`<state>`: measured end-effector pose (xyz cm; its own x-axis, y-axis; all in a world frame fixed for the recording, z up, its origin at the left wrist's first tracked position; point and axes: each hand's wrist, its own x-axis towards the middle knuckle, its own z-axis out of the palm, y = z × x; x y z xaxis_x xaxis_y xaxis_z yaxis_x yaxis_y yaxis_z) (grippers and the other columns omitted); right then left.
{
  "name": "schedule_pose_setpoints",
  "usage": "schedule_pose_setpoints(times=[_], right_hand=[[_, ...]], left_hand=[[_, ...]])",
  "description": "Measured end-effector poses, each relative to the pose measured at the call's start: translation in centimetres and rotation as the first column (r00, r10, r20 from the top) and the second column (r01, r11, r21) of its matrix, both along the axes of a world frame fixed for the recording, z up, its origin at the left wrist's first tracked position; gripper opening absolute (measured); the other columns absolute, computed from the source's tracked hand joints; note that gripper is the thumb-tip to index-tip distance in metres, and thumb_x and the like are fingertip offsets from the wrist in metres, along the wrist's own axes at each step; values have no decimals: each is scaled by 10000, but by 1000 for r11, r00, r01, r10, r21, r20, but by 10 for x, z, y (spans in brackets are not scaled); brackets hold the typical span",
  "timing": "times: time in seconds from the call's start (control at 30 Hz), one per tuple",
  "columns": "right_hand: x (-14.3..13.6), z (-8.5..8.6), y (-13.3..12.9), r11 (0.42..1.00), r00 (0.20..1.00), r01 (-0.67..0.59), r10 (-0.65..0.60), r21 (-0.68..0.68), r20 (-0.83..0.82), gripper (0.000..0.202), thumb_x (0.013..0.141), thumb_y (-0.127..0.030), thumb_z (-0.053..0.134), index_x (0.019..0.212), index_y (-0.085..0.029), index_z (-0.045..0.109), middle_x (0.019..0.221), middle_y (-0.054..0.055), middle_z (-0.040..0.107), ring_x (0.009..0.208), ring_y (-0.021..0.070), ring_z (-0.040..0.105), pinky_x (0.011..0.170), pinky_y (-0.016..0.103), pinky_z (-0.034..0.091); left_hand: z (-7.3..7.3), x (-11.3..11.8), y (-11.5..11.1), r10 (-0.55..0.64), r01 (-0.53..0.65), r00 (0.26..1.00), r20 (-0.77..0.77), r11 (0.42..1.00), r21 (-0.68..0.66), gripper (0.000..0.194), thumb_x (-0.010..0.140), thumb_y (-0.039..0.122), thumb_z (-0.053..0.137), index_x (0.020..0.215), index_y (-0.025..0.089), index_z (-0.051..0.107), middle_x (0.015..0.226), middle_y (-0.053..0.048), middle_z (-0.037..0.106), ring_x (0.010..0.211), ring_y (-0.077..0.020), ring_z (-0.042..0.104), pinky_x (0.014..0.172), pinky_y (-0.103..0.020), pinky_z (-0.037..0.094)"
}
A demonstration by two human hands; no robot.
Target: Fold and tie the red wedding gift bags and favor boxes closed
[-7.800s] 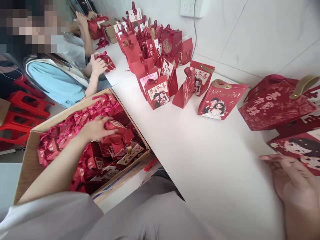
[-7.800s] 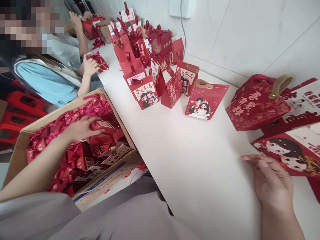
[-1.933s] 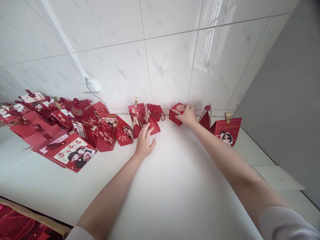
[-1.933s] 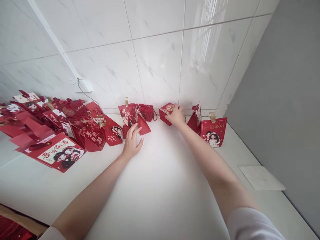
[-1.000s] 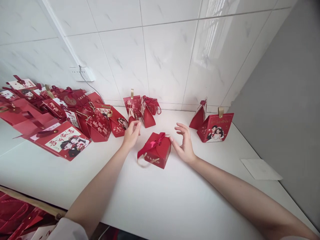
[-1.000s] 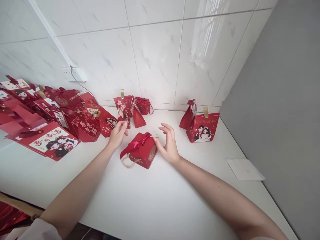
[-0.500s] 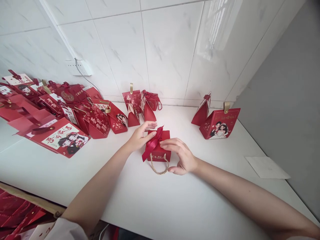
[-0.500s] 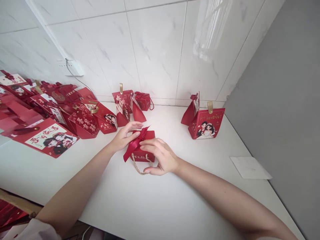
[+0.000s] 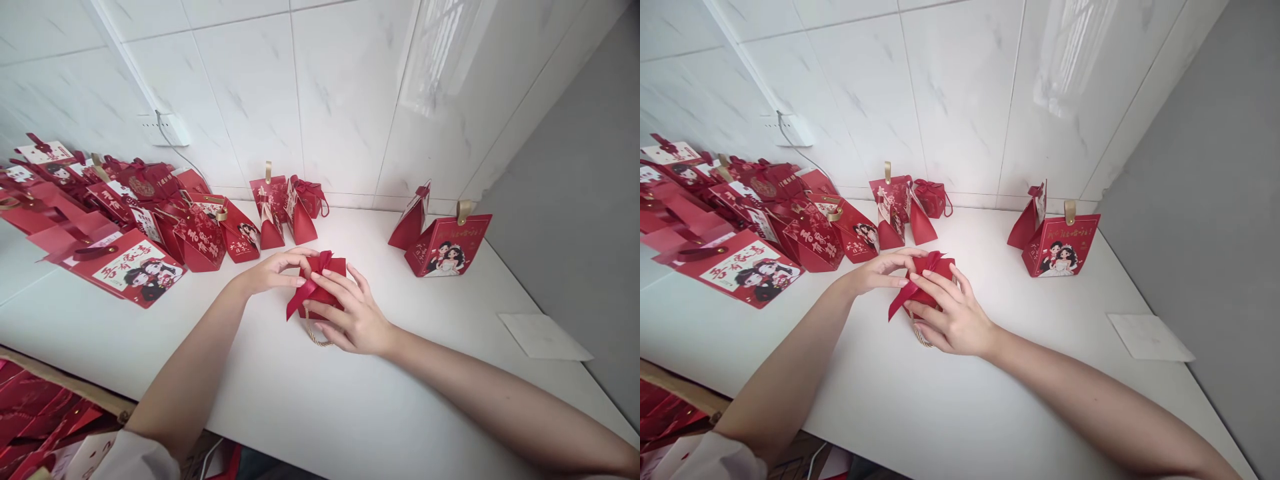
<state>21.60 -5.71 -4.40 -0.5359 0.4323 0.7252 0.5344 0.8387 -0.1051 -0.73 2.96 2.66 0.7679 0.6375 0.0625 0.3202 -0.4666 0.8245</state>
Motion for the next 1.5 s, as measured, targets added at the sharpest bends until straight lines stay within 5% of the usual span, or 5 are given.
schedule_pose_setpoints(times=[0.27, 0.63, 1.03, 1.33, 1.5], right_hand=[[3, 18, 1, 968, 929, -125, 37, -218, -369, 414, 937, -212, 508, 1335, -326, 507, 1331, 57, 579, 1279, 276, 494, 1092, 579, 349], [16, 28, 25, 712, 580, -484, -174, -508, -796, 325, 823, -347, 713, 1057, -254, 507, 719, -41, 553, 623, 124, 547, 608, 268, 499], [25, 65, -7, -26, 858, -405, 335, -914, -390, 185, 856, -250, 647, 984, -142, 724, 827, 54, 710, 716, 141, 667, 691, 263, 541], [24, 61, -8, 2, 865, -272, 439, -962, -243, 267, 815, -106, 547, 988, -161, 742, 876, 46, 710, 710, 123, 662, 620, 211, 530], [11, 46, -12, 199, 938, -299, 243, -933, -248, 246, 816, -122, 552, 938, -193, 753, 851, 15, 700, 662, 118, 656, 603, 220, 525]], left_hand=[[-3, 3, 2, 19, -14, 999, 40, 993, -115, 201, 794, 381, 625, 729, 194, 661, 1436, -74, 474, 1403, -340, 325, 1128, -504, 304], [-3, 8, -2, 13, -8, 999, 36, 993, -120, 325, 761, 404, 651, 554, 184, 530, 1393, -84, 519, 1367, -352, 375, 1043, -483, 397], [-2, 4, 1, -113, 125, 992, 63, 964, -233, 339, 788, 334, 694, 524, 151, 588, 1449, -75, 475, 1365, -283, 390, 1157, -423, 255], [3, 13, -9, -170, 154, 985, -19, 928, -340, 382, 877, 430, 580, 635, 141, 639, 1376, -96, 543, 1100, -248, 601, 939, -360, 465], [-4, 22, -9, 128, -121, 991, 44, 984, -127, 341, 882, 473, 550, 838, 188, 731, 1236, -71, 632, 1147, -234, 571, 1026, -361, 413]])
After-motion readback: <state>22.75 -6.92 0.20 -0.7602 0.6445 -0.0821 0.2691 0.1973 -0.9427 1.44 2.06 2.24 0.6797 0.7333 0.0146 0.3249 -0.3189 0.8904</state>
